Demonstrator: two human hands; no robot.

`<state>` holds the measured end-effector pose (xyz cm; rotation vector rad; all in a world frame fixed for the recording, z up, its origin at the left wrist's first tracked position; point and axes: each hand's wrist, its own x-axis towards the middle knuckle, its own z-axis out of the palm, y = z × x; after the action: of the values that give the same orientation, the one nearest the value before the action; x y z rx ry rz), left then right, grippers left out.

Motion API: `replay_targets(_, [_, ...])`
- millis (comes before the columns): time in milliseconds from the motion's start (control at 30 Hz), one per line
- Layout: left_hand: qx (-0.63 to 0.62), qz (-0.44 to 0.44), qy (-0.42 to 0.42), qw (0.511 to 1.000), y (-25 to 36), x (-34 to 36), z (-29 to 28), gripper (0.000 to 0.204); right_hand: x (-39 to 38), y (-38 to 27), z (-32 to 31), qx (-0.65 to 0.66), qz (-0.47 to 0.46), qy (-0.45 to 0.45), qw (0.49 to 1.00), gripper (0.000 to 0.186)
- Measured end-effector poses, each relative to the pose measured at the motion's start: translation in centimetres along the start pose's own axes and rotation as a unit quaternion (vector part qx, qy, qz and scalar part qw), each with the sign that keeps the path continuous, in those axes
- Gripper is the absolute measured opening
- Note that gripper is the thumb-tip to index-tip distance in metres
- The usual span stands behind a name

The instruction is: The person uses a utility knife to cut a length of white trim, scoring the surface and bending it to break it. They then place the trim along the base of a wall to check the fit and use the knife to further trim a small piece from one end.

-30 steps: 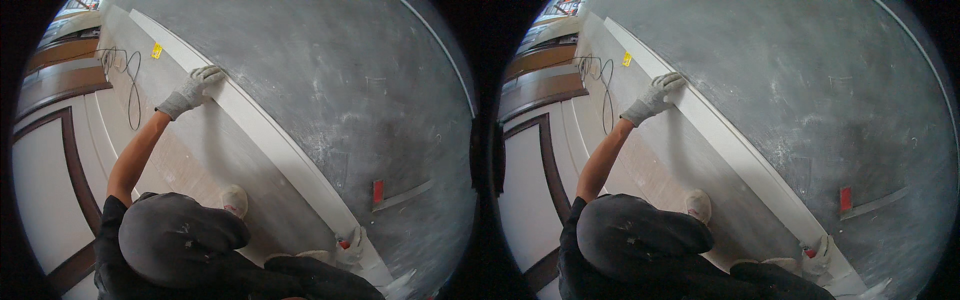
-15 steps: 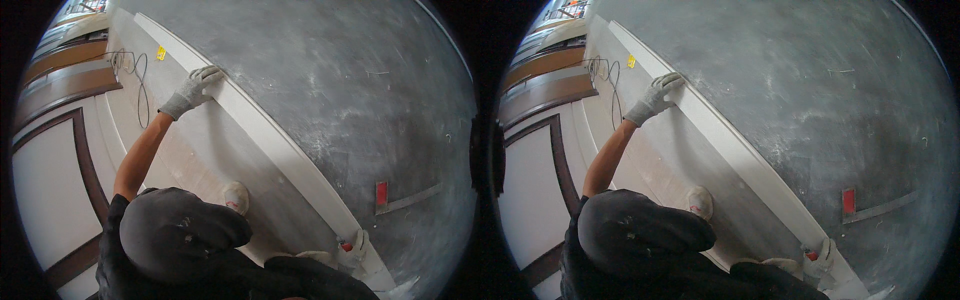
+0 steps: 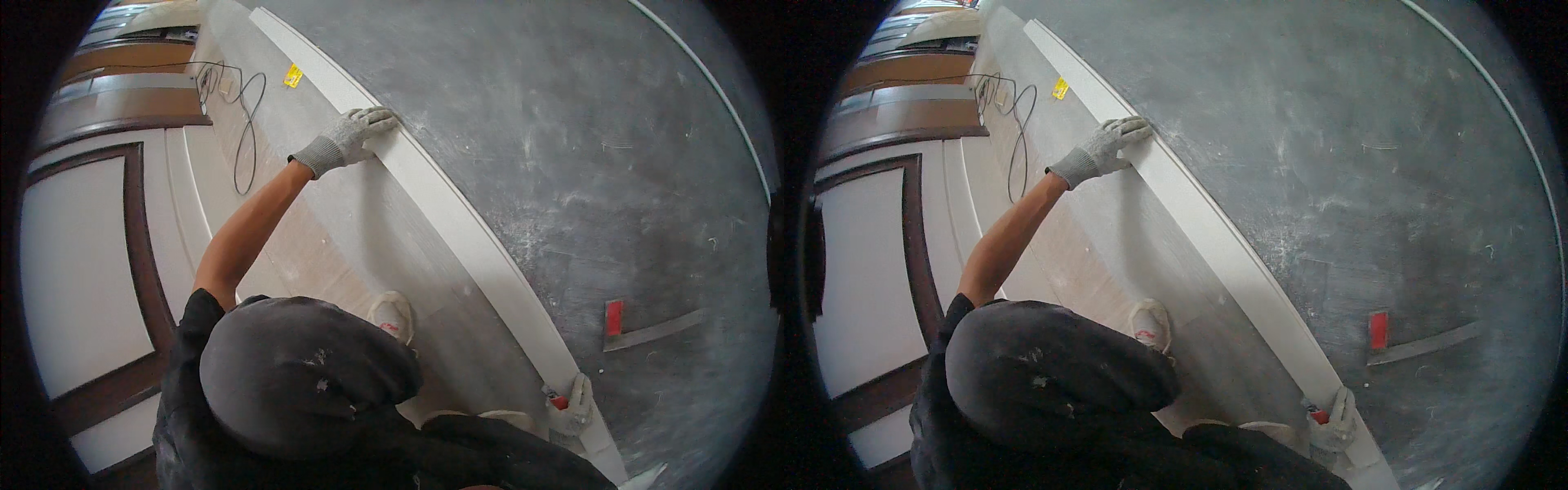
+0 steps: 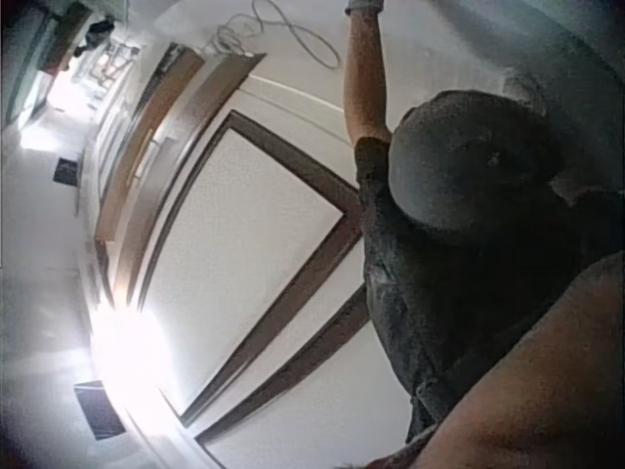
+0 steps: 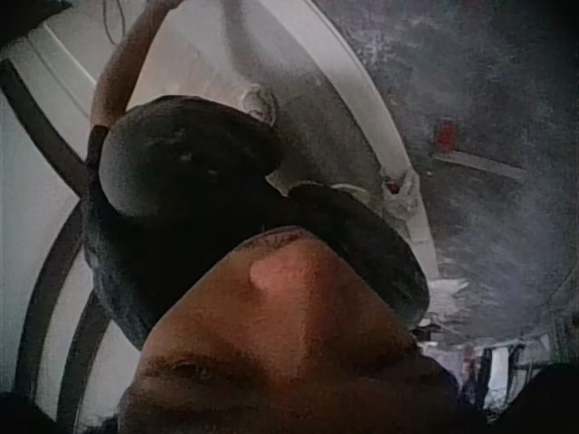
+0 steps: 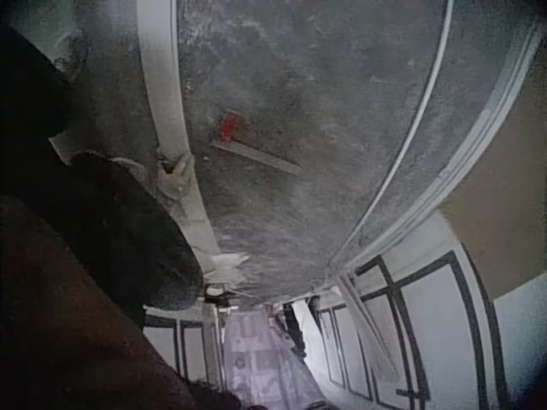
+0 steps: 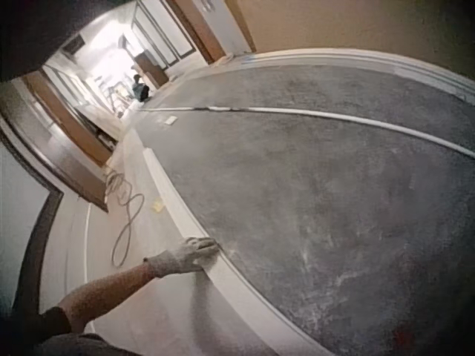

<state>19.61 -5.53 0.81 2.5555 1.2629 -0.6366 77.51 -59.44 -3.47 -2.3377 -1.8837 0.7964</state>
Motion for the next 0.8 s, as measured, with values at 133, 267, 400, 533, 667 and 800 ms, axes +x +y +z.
replay_targets(133, [0.047, 0.006, 0.0, 0.999, 0.4, -0.2, -0.3, 0.08, 0.3, -0.3, -1.5, -0.024, -0.094, 0.04, 0.994, 0.096])
replay_targets(267, [0.053, 0.04, 0.032, 0.997, -0.2, -1.3, -0.2, 0.06, 0.8, -0.4, -3.6, -0.031, -0.127, 0.009, 0.991, 0.084])
replay_targets(400, [0.047, 0.068, 0.07, 0.994, 0.7, -1.0, -1.1, 0.044, 0.7, -1.4, -6.2, -0.055, -0.158, 0.038, 0.985, 0.064])
replay_targets(533, [0.043, 0.074, 0.093, 0.992, 1.2, -0.2, -1.9, 0.034, 0.1, -2.2, -7.8, -0.053, -0.053, -0.026, 0.997, 0.048])
replay_targets(667, [0.036, 0.057, 0.144, 0.987, 0.6, -0.4, -0.8, 0.033, 0.8, -3.7, -6.9, -0.006, -0.022, 0.022, 1.0, 0.038])
replay_targets(800, [0.002, 0.023, 0.103, 0.994, 2.4, 0.8, -2.5, 0.033, 0.5, -3.1, -7.5, -0.029, -0.01, 0.035, 0.999, 0.037])
